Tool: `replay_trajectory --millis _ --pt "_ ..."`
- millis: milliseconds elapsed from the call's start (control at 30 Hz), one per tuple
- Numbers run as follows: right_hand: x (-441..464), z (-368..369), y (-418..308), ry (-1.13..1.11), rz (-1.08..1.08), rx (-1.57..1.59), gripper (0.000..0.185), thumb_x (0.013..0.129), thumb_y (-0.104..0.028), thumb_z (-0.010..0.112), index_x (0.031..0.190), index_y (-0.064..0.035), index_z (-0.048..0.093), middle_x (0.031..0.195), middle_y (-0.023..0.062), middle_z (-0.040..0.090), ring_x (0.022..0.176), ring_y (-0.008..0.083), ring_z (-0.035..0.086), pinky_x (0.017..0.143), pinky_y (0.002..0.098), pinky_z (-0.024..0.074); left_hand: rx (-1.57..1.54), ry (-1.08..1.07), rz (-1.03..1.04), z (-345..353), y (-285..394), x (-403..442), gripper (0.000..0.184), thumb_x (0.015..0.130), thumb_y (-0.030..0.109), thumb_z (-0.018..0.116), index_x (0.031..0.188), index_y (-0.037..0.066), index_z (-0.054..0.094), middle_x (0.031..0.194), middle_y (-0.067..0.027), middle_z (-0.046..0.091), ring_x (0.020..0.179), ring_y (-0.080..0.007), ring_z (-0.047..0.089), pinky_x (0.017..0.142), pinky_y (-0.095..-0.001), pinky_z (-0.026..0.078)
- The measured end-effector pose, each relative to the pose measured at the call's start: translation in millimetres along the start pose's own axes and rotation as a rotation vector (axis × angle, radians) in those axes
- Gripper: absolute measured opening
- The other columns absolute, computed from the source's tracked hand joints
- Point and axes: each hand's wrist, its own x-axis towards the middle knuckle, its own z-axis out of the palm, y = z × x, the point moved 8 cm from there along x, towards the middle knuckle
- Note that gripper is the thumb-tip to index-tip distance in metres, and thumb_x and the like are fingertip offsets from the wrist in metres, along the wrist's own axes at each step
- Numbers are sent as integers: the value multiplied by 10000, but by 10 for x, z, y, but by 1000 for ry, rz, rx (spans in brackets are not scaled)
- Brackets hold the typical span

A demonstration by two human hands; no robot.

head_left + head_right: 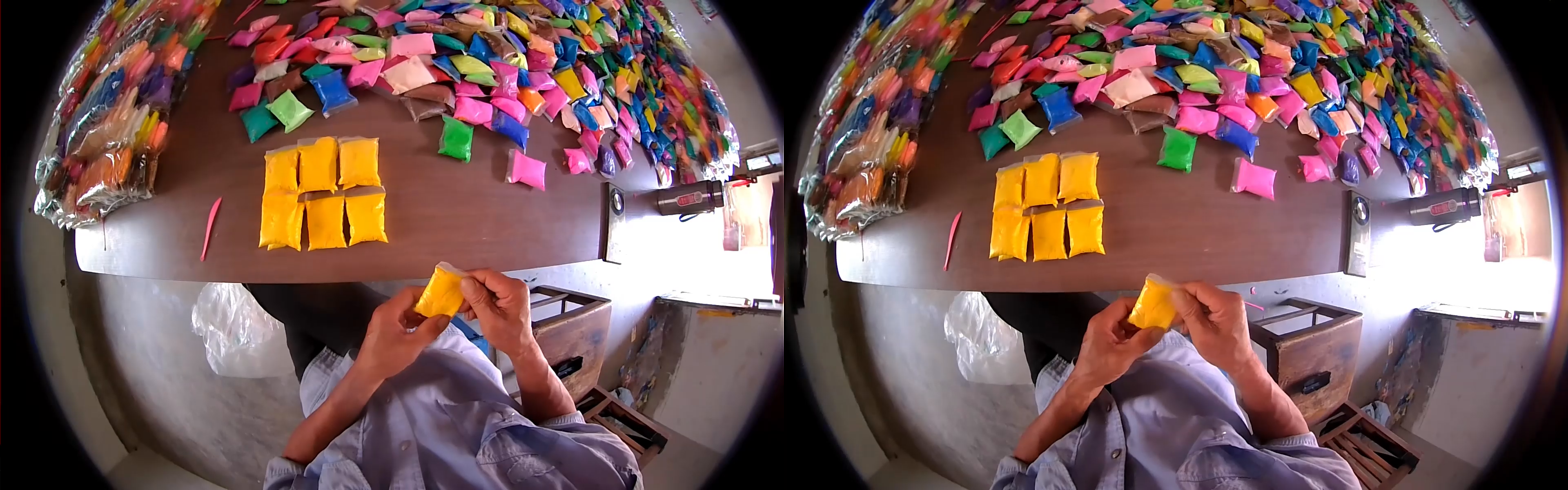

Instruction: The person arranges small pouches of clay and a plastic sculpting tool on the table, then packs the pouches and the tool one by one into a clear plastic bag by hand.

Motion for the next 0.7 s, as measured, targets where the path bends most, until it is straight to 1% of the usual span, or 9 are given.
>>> replay_trajectory --millis 133,200,267,333,367,467,600,667,700 --pt "25 -41 40 38 40 83 303 1102 -237 614 952 10 707 686 -4 627 584 31 557 538 196 461 -12 -11 -22 22 22 -27 422 951 133 818 1284 -32 618 1068 -33 695 878 -69 660 811 -226 557" --pt "57 -265 175 294 174 158 327 1103 -230 596 906 11 698 615 -20 586 517 32 512 487 206 399 134 -35 -13 54 51 -61 421 950 133 818 1283 -33 621 1064 -38 699 880 -74 664 812 -232 562" --pt "117 -454 158 329 148 239 300 1101 -213 582 936 10 694 635 -15 580 537 39 504 493 214 387 68 -20 -64 2 -45 -80 423 951 138 820 1285 -29 621 1056 -37 703 878 -76 666 809 -232 562" --pt "118 -535 -21 352 -28 197 216 1091 -153 569 1016 20 676 717 8 607 610 48 521 536 218 402 1 -3 -117 -32 -110 -74 425 953 144 821 1288 -26 622 1048 -36 707 876 -77 668 806 -232 563" --pt "98 -446 -9 254 -67 283 188 1075 -125 576 1150 27 658 830 32 646 717 71 574 608 222 441 -84 7 -68 -33 -73 -58 424 957 154 820 1290 -21 624 1039 -31 709 868 -78 668 799 -232 561" --pt "-28 -124 81 106 7 251 266 1050 -121 623 1270 28 639 897 44 673 791 79 611 672 226 481 -216 2 28 12 -40 -5 422 965 173 818 1291 -12 626 1026 -26 713 855 -80 667 785 -233 560" --pt "-111 217 19 -66 -55 154 295 1027 -108 662 1296 13 664 932 36 691 839 78 631 721 239 513 -308 -32 26 26 -109 -17 371 979 157 797 1269 -8 635 999 -32 722 834 -86 669 774 -244 563" --pt "-109 217 239 -71 64 139 248 1021 -99 675 1238 17 701 971 8 694 851 61 622 747 240 518 -213 4 -156 20 -156 -54 273 989 109 768 1210 -10 661 956 -39 728 821 -88 671 758 -244 561" --pt "-100 116 248 83 67 226 210 1024 -95 676 1194 16 728 1001 -17 688 843 57 612 749 235 511 -70 -12 -195 6 -112 -80 175 995 86 740 1134 -9 694 911 -41 732 803 -94 678 736 -247 560"
